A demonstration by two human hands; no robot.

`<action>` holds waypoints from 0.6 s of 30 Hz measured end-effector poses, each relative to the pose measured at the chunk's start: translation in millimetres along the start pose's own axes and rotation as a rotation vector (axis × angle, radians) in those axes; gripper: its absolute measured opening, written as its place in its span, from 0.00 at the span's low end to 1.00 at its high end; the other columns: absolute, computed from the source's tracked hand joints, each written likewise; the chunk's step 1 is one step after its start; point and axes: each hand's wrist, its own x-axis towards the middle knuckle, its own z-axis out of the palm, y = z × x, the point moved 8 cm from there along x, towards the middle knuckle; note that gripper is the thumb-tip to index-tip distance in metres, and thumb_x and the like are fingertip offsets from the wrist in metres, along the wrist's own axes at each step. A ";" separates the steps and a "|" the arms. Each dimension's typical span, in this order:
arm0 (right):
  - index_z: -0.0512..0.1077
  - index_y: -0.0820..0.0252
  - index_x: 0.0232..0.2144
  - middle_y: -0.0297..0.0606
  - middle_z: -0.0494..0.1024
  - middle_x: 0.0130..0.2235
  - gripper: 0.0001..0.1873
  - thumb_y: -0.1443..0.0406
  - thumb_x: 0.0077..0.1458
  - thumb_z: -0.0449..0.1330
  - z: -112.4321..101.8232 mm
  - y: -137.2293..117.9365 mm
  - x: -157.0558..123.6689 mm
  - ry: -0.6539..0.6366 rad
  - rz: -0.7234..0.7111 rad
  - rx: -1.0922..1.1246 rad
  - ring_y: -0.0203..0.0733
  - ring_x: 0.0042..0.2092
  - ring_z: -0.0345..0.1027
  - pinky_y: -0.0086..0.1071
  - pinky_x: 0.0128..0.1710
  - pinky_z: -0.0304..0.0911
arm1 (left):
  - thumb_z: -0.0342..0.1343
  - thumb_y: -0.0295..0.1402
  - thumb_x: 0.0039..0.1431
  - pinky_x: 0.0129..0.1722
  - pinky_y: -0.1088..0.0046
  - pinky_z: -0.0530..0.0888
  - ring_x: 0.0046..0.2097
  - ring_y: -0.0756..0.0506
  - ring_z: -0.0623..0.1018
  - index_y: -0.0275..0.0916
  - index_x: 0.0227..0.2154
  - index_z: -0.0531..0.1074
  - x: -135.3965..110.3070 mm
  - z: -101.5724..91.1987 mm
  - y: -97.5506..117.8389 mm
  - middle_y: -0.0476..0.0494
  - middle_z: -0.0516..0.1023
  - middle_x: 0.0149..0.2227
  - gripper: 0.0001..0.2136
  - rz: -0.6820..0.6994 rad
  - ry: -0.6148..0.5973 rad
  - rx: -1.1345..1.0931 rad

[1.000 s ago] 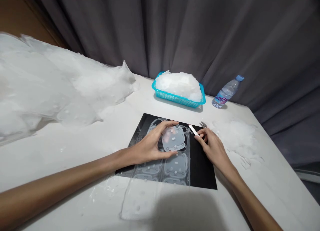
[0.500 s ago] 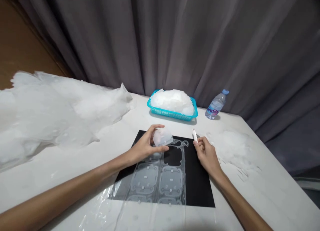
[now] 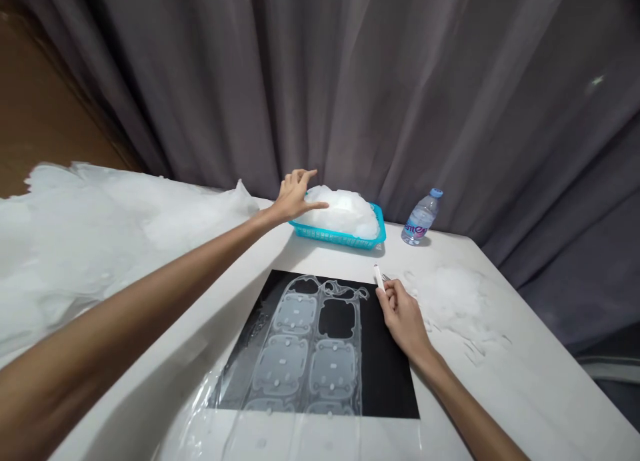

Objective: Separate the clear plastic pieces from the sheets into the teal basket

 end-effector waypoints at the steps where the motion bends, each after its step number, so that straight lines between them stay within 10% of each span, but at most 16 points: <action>1: 0.66 0.55 0.36 0.29 0.70 0.24 0.14 0.52 0.66 0.53 -0.8 0.6 -0.2 0.000 0.003 0.012 0.39 0.25 0.65 0.32 0.28 0.59 | 0.60 0.39 0.70 0.54 0.52 0.78 0.55 0.38 0.78 0.37 0.59 0.71 -14.6 -1.5 4.4 0.36 0.74 0.58 0.19 0.025 -0.015 0.007; 10: 0.62 0.54 0.38 0.30 0.77 0.31 0.23 0.51 0.55 0.70 -11.5 -2.8 0.5 0.017 0.178 0.569 0.35 0.23 0.69 0.27 0.17 0.66 | 0.58 0.51 0.68 0.58 0.57 0.71 0.57 0.36 0.75 0.43 0.56 0.70 -208.9 6.7 54.7 0.39 0.76 0.57 0.22 0.189 -0.587 -0.094; 18: 0.80 0.56 0.41 0.40 0.81 0.41 0.13 0.55 0.67 0.61 16.0 -61.3 -23.4 -0.357 -0.010 0.432 0.44 0.39 0.81 0.39 0.41 0.80 | 0.60 0.52 0.67 0.65 0.58 0.67 0.65 0.35 0.72 0.49 0.64 0.68 -247.6 -7.1 41.8 0.41 0.73 0.65 0.26 0.173 -0.670 -0.148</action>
